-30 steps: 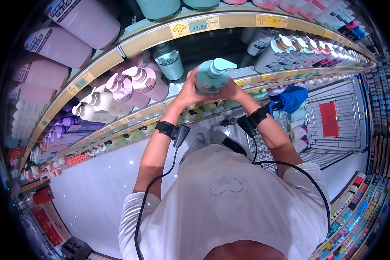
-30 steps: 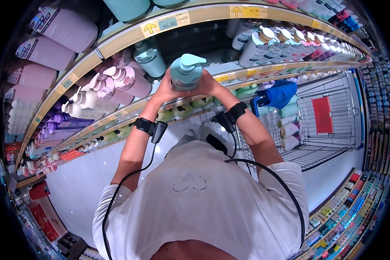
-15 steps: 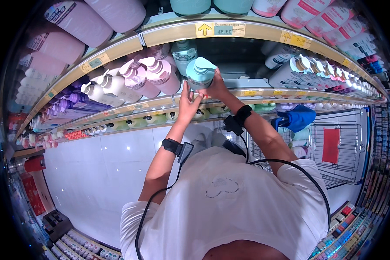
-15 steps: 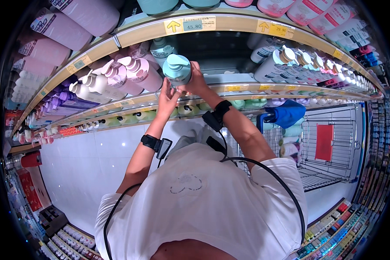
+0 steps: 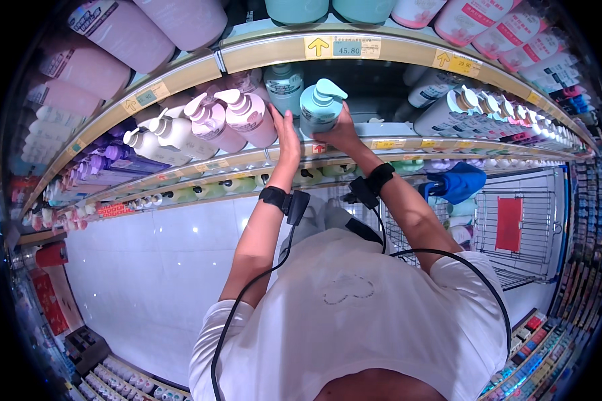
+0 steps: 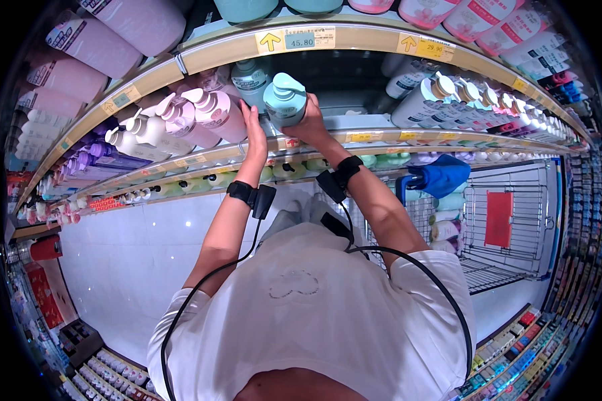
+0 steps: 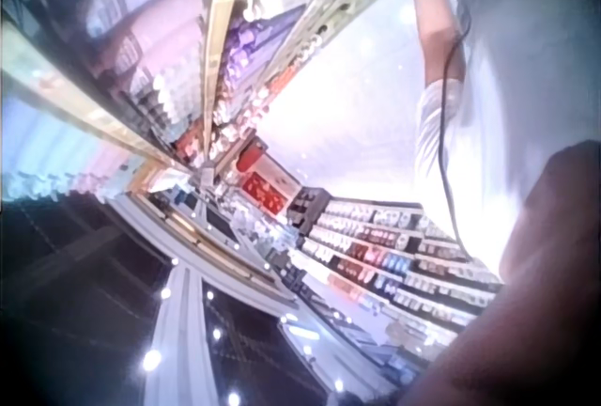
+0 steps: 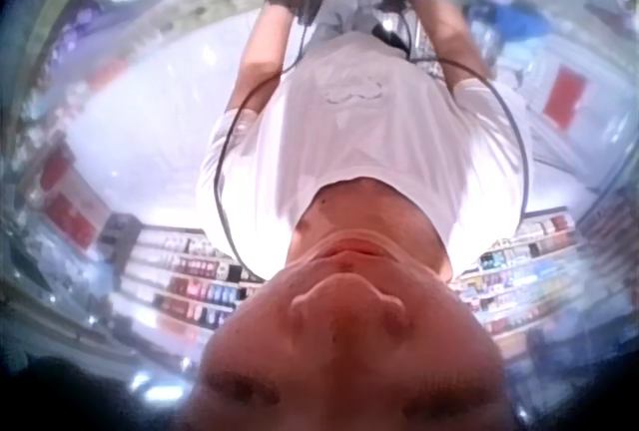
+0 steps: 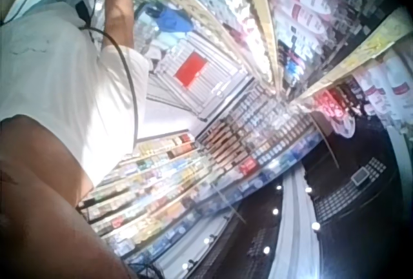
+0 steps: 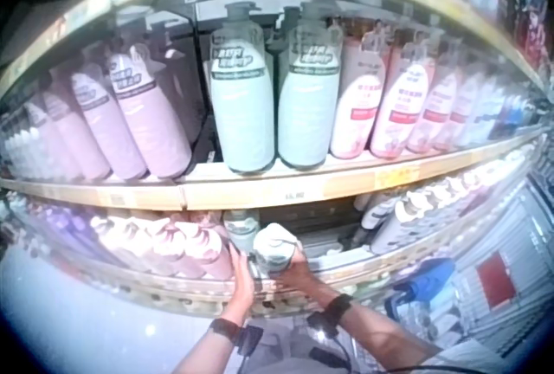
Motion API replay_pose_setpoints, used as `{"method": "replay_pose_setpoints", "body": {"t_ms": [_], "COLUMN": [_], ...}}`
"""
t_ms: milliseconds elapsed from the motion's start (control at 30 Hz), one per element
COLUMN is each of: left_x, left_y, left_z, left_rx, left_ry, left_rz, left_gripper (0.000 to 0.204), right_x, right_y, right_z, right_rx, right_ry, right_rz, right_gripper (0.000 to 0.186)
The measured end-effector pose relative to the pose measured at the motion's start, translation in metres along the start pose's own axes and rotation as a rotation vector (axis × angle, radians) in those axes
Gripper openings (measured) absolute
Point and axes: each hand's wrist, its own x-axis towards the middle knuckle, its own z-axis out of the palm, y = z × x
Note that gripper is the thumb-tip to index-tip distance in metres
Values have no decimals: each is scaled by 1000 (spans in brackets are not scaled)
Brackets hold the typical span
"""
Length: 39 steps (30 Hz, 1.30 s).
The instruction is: The person repeatedly picks up bottles of liquid soap from a shopping cart and places them onto a store shelf. They handle multiple bottles of different colors, including blue, green, and purple, arranging them in rows on the shelf.
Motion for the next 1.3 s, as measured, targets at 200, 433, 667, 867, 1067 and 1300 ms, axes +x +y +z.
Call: {"method": "replay_pose_setpoints", "body": {"t_ms": [200,433,667,867,1067,1300], "left_x": [15,26,-30,-28,-32,-38], "left_y": [-16,-25,4,-4,6,3], "left_z": [11,11,4,6,15,27], "left_rx": [-120,-200,-238,136,210,206], "left_ry": [25,5,-230,-4,121,313], "left_rz": [-29,-54,67,108,140,152], "left_gripper": [69,67,89,91,85,88], "right_x": [2,4,-1,5,51,89], "right_y": [3,4,1,24,82,58], "right_z": [-10,3,13,3,-6,15], "right_rx": [-35,-81,-47,150,320,66], "right_ry": [6,-63,-124,-347,-338,-607], "right_rz": [-4,29,75,-13,311,253], "right_gripper": [81,84,91,83,72,42]}}
